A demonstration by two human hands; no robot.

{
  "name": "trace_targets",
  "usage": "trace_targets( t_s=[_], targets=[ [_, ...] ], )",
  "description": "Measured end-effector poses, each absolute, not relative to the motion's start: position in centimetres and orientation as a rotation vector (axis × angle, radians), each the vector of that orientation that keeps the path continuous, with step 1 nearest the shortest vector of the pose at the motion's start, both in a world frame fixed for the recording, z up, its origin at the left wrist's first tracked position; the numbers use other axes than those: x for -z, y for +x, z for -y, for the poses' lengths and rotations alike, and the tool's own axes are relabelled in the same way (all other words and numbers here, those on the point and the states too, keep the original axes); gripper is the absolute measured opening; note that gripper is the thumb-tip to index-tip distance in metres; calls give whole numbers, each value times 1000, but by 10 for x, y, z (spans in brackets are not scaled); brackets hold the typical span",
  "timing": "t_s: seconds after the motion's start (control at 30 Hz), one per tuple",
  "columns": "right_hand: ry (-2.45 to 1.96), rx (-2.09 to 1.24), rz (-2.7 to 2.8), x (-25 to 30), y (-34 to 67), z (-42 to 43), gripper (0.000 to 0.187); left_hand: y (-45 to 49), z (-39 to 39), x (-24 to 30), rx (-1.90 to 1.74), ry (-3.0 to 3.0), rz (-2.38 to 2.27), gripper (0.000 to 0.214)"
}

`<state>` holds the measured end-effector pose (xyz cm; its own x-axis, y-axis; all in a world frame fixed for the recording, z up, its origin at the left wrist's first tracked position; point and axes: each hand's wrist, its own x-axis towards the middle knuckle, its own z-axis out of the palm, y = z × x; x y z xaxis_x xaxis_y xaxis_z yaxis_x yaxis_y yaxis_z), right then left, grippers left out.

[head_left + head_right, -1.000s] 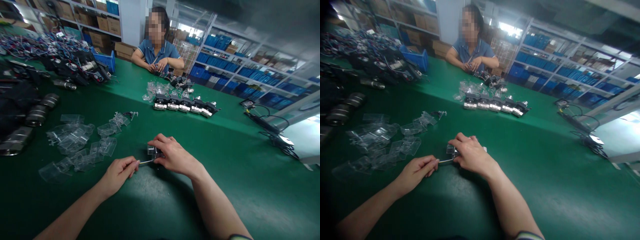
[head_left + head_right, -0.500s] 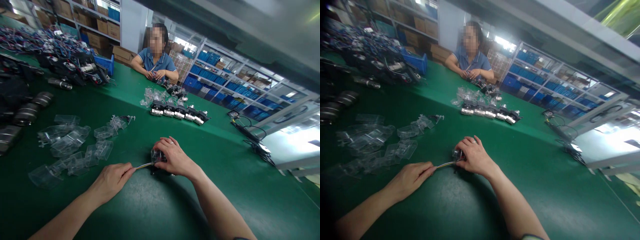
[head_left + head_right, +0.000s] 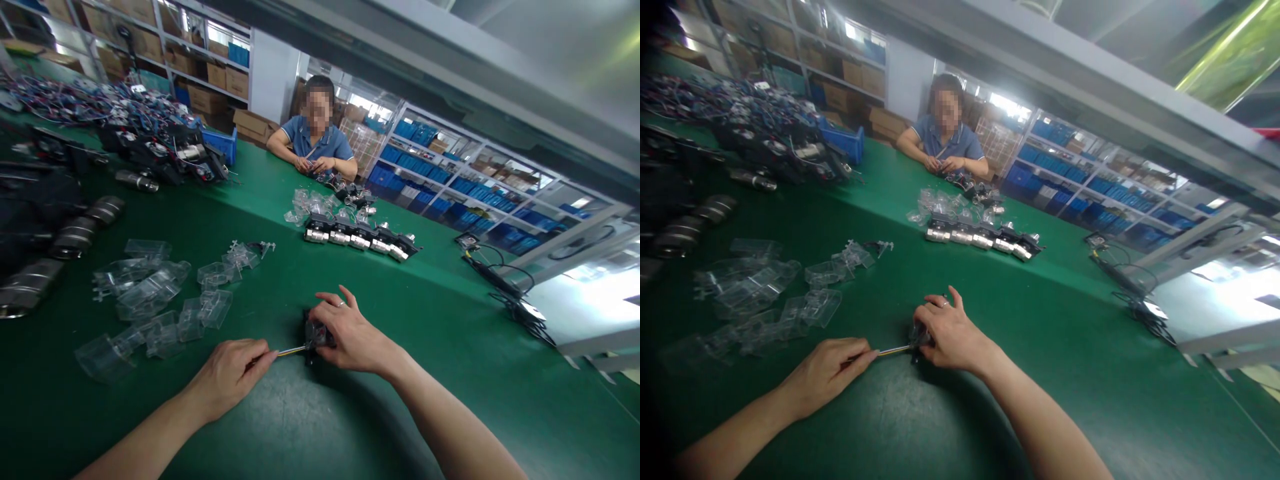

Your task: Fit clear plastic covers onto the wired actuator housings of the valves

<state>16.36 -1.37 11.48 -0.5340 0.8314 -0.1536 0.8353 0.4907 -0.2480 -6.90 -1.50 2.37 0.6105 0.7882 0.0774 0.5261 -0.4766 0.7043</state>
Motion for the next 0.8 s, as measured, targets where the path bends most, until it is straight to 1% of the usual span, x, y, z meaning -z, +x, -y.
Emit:
trace_targets(
  t_s=[0.1, 0.23, 0.3, 0.37, 0.43, 0.47, 0.67, 0.8],
  targets=[
    [1527, 435, -2652, -114, 164, 15, 34, -68, 17, -21, -482, 2231, -1039, 41],
    [1543, 414, -2598, -120, 171, 12, 40, -63, 20, -18, -384, 2374, -1030, 40],
    [1503, 474, -2580, -124, 177, 11, 48, -60, 21, -18, -336, 2423, -1061, 39],
    [1473, 527, -2560, -128, 184, 11, 62, -57, 20, -19, -289, 2425, -1120, 39],
    [1485, 534, -2526, -129, 191, 12, 73, -55, 19, -22, -247, 2414, -1168, 38],
    [1505, 521, -2507, -130, 193, 14, 76, -54, 18, -23, -228, 2414, -1181, 38],
    [1642, 481, -2470, -127, 194, 26, 68, -53, 16, -26, -202, 2375, -1198, 36],
    [1819, 420, -2476, -118, 196, 28, 64, -62, 12, -21, -451, 2239, -1232, 37]
  ],
)
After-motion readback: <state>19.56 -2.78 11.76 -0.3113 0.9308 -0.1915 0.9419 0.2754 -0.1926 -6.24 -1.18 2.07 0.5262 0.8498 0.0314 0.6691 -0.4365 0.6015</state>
